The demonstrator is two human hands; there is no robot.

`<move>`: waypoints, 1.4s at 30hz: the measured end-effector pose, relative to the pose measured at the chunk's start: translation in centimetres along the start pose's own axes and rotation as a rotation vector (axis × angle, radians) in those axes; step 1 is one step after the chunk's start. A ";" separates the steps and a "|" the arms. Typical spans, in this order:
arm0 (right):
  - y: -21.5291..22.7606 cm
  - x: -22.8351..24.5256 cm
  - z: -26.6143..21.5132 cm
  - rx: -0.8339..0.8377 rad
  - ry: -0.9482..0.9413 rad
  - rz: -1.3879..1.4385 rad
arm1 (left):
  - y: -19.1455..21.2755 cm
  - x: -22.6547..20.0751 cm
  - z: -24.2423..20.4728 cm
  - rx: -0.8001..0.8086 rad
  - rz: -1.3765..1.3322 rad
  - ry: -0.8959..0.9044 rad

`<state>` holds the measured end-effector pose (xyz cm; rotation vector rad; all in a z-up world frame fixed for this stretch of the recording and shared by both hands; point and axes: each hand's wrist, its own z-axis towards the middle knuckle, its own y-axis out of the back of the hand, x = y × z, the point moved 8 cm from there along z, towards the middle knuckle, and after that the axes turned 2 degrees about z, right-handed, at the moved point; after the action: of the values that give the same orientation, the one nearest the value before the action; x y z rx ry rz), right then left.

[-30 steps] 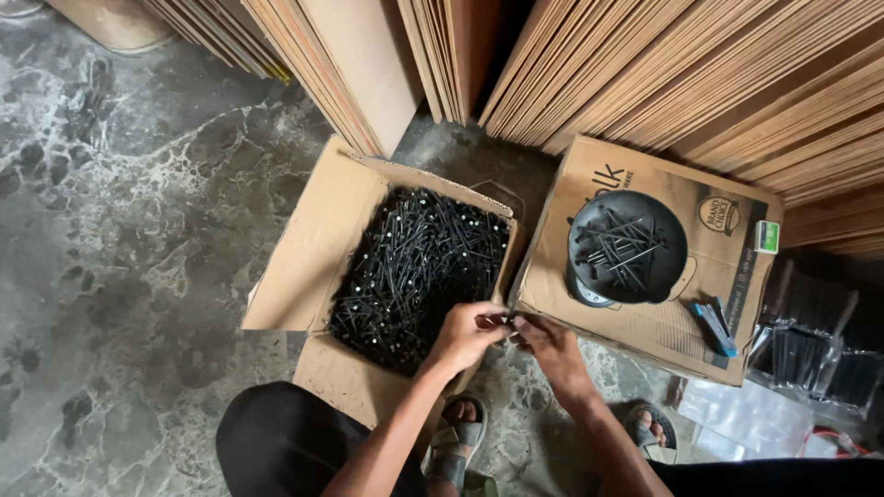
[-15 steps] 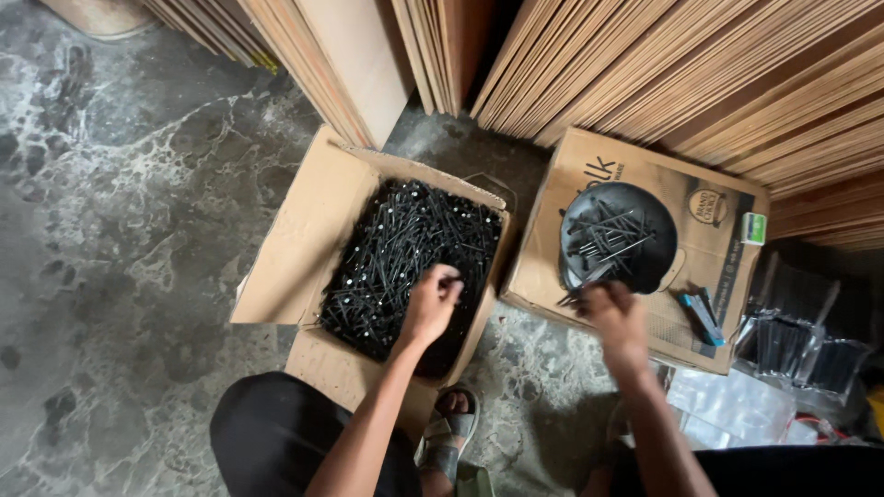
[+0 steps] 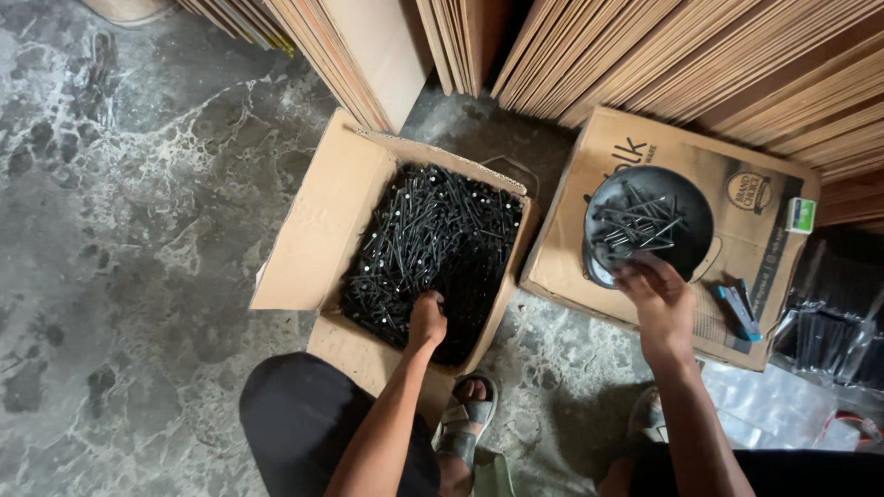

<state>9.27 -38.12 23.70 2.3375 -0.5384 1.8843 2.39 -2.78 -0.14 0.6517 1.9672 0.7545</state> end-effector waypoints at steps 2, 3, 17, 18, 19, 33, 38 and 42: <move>-2.7 2.9 -2.3 0.122 -0.028 -0.156 | -0.4 0.2 -0.1 0.004 0.034 -0.015; -2.9 2.6 -2.7 0.122 -0.032 -0.156 | -0.7 0.4 0.1 0.006 0.037 -0.012; -7.1 -4.2 -5.9 0.570 -0.235 -0.306 | -6.3 1.0 0.4 0.185 0.099 -0.135; -7.1 -4.4 -5.8 0.570 -0.235 -0.307 | -6.4 1.0 0.4 0.184 0.099 -0.136; -7.1 -4.6 -5.8 0.586 -0.229 -0.323 | -6.6 1.1 0.3 0.205 0.147 -0.131; -6.9 -3.7 -6.5 0.578 -0.291 -0.378 | -4.7 -1.8 -0.4 0.173 0.278 0.021; -6.6 -4.1 -6.5 0.576 -0.311 -0.381 | -4.9 -3.4 -1.1 0.192 0.292 -0.044; -6.2 -3.9 -6.4 0.561 -0.306 -0.400 | -5.5 -2.3 -0.3 0.154 0.296 -0.033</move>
<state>4.69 -29.68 22.35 2.8048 0.4869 1.6441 2.37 -8.17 -2.71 1.0578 1.9348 0.7665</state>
